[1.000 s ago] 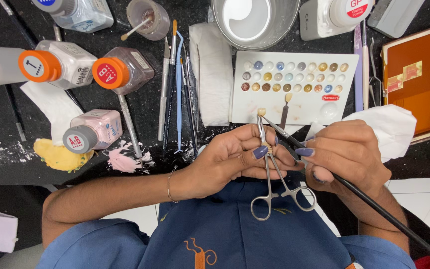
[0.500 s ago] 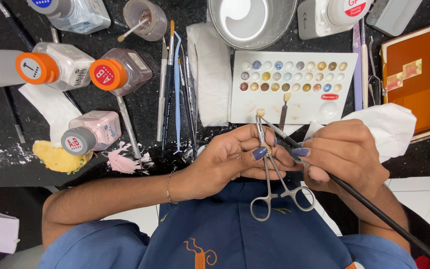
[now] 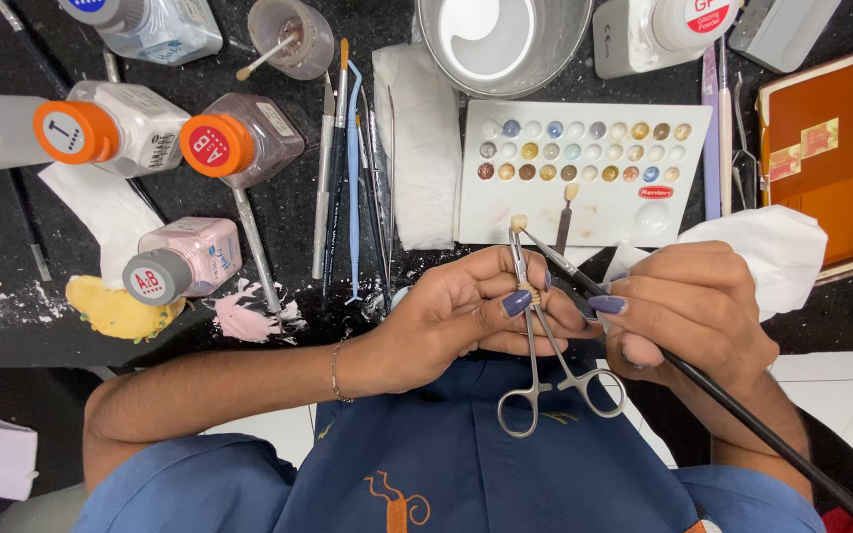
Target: The person holds a dental crown in a hemostat and uses a fine brush to apply porcelain/ceramic powder mixed with liquid to the crown, dipping the brush into a dappen dish and drawing powder from jars, working over a shade guide palette on the bench.
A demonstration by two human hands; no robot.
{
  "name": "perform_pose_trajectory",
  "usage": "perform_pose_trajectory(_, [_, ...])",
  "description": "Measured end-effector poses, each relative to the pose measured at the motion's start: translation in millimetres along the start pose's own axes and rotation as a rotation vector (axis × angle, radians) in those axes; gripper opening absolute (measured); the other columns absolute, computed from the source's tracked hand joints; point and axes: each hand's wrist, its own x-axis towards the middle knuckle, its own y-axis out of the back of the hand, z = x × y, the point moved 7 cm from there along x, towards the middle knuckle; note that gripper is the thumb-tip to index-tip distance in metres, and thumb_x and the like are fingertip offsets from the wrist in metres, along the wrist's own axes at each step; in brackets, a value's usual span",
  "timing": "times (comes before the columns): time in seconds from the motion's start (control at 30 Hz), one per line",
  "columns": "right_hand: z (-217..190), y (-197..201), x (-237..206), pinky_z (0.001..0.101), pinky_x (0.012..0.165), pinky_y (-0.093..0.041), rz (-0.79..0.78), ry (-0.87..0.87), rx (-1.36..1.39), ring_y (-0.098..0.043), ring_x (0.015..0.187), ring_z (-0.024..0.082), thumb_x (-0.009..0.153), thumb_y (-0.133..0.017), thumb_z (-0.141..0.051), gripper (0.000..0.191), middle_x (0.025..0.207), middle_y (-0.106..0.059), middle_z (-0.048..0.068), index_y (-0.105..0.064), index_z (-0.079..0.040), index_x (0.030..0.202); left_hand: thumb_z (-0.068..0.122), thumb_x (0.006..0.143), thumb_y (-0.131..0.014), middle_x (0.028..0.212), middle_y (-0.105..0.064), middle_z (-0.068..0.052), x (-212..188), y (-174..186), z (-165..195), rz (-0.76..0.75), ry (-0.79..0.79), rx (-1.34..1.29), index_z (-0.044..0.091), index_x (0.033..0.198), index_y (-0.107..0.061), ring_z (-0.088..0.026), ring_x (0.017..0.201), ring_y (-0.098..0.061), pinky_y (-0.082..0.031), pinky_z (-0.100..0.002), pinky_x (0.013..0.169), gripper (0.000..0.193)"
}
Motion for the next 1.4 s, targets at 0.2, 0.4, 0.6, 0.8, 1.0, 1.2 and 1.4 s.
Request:
perform_pose_trajectory(0.2, [-2,2,2,0.0383,0.087,-0.056,0.002,0.013,0.034,-0.064,0.1,0.022,0.089,-0.08,-0.011,0.027,0.101,-0.063,0.0,-0.059,-0.015,0.106,0.015,0.112,-0.049,0.138,-0.061,-0.021,0,2,-2,0.025,0.026,0.009,-0.002,0.143,-0.042,-0.03,0.13,-0.063,-0.054,-0.043,0.115,0.036])
perform_pose_trajectory(0.4, [-4,1,5,0.038,0.085,-0.056,0.028,0.039,0.048,-0.065,0.099,0.022,0.091,-0.077,-0.014,0.024,0.1,-0.065,0.001,-0.058,-0.014,0.106,0.015,0.113,-0.049,0.139,-0.061,-0.021,-1,1,-2,0.009,0.009,-0.017,-0.002,0.143,-0.041,-0.029,0.134,-0.062,-0.054,-0.043,0.116,0.036])
perform_pose_trajectory(0.6, [-3,2,3,0.038,0.085,-0.055,0.009,0.041,0.078,-0.065,0.097,0.022,0.093,-0.075,-0.017,0.02,0.099,-0.065,0.001,-0.06,-0.012,0.105,0.016,0.113,-0.049,0.139,-0.061,-0.021,1,1,-2,0.001,0.0,-0.017,0.0,0.145,-0.041,-0.031,0.133,-0.061,-0.054,-0.043,0.116,0.037])
perform_pose_trajectory(0.8, [3,10,-5,0.0372,0.087,-0.056,0.21,-0.031,0.062,-0.064,0.095,0.019,0.093,-0.071,-0.021,0.012,0.095,-0.064,-0.003,-0.062,-0.015,0.088,0.017,0.114,-0.045,0.138,-0.06,-0.019,0,1,2,-0.001,0.034,-0.109,0.001,0.144,-0.043,-0.035,0.136,-0.06,-0.056,-0.049,0.111,0.034])
perform_pose_trajectory(1.0, [7,2,-4,0.0396,0.087,-0.055,0.041,-0.061,-0.077,-0.064,0.095,0.023,0.094,-0.068,-0.007,0.015,0.092,-0.065,0.0,-0.062,-0.016,0.085,0.011,0.115,-0.047,0.135,-0.06,-0.02,2,-2,4,-0.05,0.065,-0.301,0.003,0.144,-0.042,-0.039,0.135,-0.059,-0.055,-0.052,0.113,0.03])
perform_pose_trajectory(1.2, [1,1,6,0.0387,0.086,-0.054,0.046,-0.016,-0.042,-0.063,0.097,0.024,0.095,-0.067,-0.01,0.008,0.096,-0.063,0.002,-0.059,-0.01,0.096,0.015,0.116,-0.048,0.134,-0.06,-0.02,1,-3,3,-0.042,0.088,-0.307,0.002,0.143,-0.042,-0.041,0.133,-0.06,-0.055,-0.051,0.112,0.03])
perform_pose_trajectory(1.4, [4,1,5,0.0385,0.089,-0.054,0.042,-0.059,-0.065,-0.063,0.1,0.023,0.099,-0.067,-0.01,0.009,0.097,-0.063,0.002,-0.059,-0.014,0.096,0.018,0.117,-0.046,0.132,-0.06,-0.02,1,-4,3,-0.045,0.098,-0.318,0.002,0.141,-0.043,-0.041,0.133,-0.06,-0.056,-0.049,0.111,0.03])
